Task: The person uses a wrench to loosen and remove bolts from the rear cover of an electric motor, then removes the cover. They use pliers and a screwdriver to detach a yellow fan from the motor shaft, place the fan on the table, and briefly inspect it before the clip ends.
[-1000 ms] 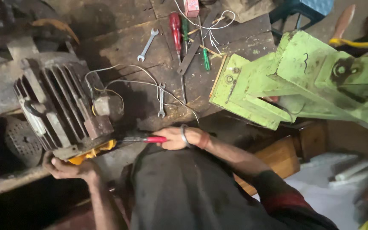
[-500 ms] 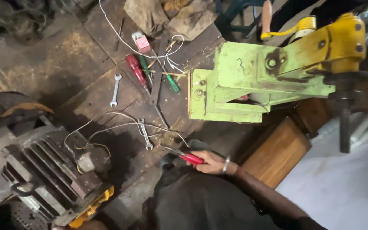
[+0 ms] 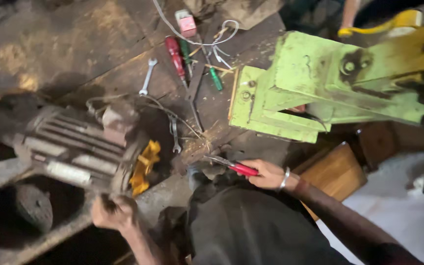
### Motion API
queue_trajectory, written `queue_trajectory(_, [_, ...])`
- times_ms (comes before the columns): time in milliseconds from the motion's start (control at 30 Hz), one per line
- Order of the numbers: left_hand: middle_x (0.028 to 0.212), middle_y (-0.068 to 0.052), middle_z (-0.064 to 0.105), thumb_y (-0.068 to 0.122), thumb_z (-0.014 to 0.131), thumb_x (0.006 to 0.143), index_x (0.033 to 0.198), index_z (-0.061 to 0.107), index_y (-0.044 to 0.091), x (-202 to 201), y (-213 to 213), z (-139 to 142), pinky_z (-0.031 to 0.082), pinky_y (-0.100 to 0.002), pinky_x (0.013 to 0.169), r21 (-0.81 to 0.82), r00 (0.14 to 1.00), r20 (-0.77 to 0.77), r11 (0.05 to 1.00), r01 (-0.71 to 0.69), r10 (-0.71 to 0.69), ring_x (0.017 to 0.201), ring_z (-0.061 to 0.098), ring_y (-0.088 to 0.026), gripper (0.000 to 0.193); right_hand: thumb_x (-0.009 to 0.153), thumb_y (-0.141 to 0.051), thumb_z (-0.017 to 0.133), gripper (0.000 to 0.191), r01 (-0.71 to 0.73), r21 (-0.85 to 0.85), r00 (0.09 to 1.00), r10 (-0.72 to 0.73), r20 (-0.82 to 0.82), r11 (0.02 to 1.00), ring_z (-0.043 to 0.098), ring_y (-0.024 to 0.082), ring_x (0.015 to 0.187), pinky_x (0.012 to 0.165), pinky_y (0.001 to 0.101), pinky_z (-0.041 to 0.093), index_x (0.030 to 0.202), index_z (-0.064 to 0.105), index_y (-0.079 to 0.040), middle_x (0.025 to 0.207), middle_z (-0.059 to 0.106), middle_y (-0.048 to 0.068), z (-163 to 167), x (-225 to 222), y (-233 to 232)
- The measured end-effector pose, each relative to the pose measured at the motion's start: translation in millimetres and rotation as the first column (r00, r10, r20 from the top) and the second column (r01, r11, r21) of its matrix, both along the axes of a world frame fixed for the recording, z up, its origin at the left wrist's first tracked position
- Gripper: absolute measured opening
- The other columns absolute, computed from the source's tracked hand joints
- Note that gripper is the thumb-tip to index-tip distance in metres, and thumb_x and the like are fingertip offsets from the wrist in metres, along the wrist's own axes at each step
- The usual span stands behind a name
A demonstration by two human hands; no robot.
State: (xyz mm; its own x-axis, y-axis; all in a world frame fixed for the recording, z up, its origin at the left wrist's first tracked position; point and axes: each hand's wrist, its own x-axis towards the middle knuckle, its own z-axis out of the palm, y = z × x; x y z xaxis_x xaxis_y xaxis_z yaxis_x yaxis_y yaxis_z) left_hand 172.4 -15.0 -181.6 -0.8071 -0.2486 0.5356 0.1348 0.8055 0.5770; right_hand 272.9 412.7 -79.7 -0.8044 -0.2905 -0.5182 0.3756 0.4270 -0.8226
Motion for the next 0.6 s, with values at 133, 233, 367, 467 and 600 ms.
queue_trajectory(133, [0.059, -0.012, 0.058, 0.058, 0.047, 0.111, 0.078, 0.067, 0.002, -13, 33, 30, 0.044, -0.044, 0.049, -0.112, 0.985, 0.124, 0.988, -0.106, 0.120, 0.049, 0.056, -0.031, 0.068, 0.082, -0.010, 0.063, 0.049, -0.042, -0.099, 0.998, 0.038, -0.050, 0.994, 0.068, 0.017, 0.099, 0.088, 0.0320, 0.054, 0.130, 0.062, -0.002, 0.110, 0.074, 0.007, -13, 21, 23])
queue_trajectory(233, [0.069, -0.017, 0.068, 0.058, 0.049, 0.115, 0.090, 0.073, -0.001, -7, 80, 63, 0.053, -0.046, 0.057, -0.224, 0.961, 0.181, 0.961, -0.164, 0.207, 0.060, 0.067, -0.037, 0.069, 0.081, -0.007, 0.061, 0.051, -0.017, -0.116, 0.999, 0.010, -0.053, 0.993, 0.068, 0.019, 0.102, 0.091, 0.0326, 0.054, 0.131, 0.063, -0.001, 0.113, 0.076, 0.009, -31, 45, 55])
queue_trajectory(367, [0.073, -0.026, 0.068, 0.061, 0.055, 0.112, 0.083, 0.077, -0.003, -6, 127, 88, 0.056, -0.051, 0.064, -0.398, 0.821, 0.309, 0.849, -0.347, 0.480, 0.067, 0.069, -0.044, 0.074, 0.077, -0.004, 0.064, 0.058, -0.108, 0.030, 0.955, 0.112, -0.274, 0.994, 0.068, 0.030, 0.105, 0.093, 0.0366, 0.055, 0.135, 0.061, -0.001, 0.118, 0.072, 0.017, -60, 87, 126])
queue_trajectory(467, [0.073, -0.024, 0.070, 0.059, 0.064, 0.106, 0.090, 0.080, -0.001, 36, 154, 73, 0.055, -0.050, 0.060, -0.254, 0.842, 0.268, 0.878, -0.407, 0.468, 0.065, 0.069, -0.043, 0.064, 0.076, -0.005, 0.068, 0.063, -0.243, 0.253, 0.906, 0.313, -0.285, 0.936, 0.067, 0.037, 0.107, 0.094, 0.0403, 0.053, 0.139, 0.060, -0.004, 0.117, 0.069, 0.020, -80, 131, 198])
queue_trajectory(600, [0.077, -0.025, 0.066, 0.046, 0.068, 0.109, 0.093, 0.070, -0.008, 134, 243, 11, 0.053, -0.046, 0.067, 0.027, 0.885, 0.423, 0.974, -0.225, 0.193, 0.073, 0.069, -0.041, 0.056, 0.085, -0.006, 0.065, 0.053, -0.056, 0.128, 0.964, 0.087, -0.252, 0.990, 0.072, 0.033, 0.111, 0.097, 0.0381, 0.056, 0.138, 0.065, -0.008, 0.122, 0.072, 0.018, -97, 206, 299])
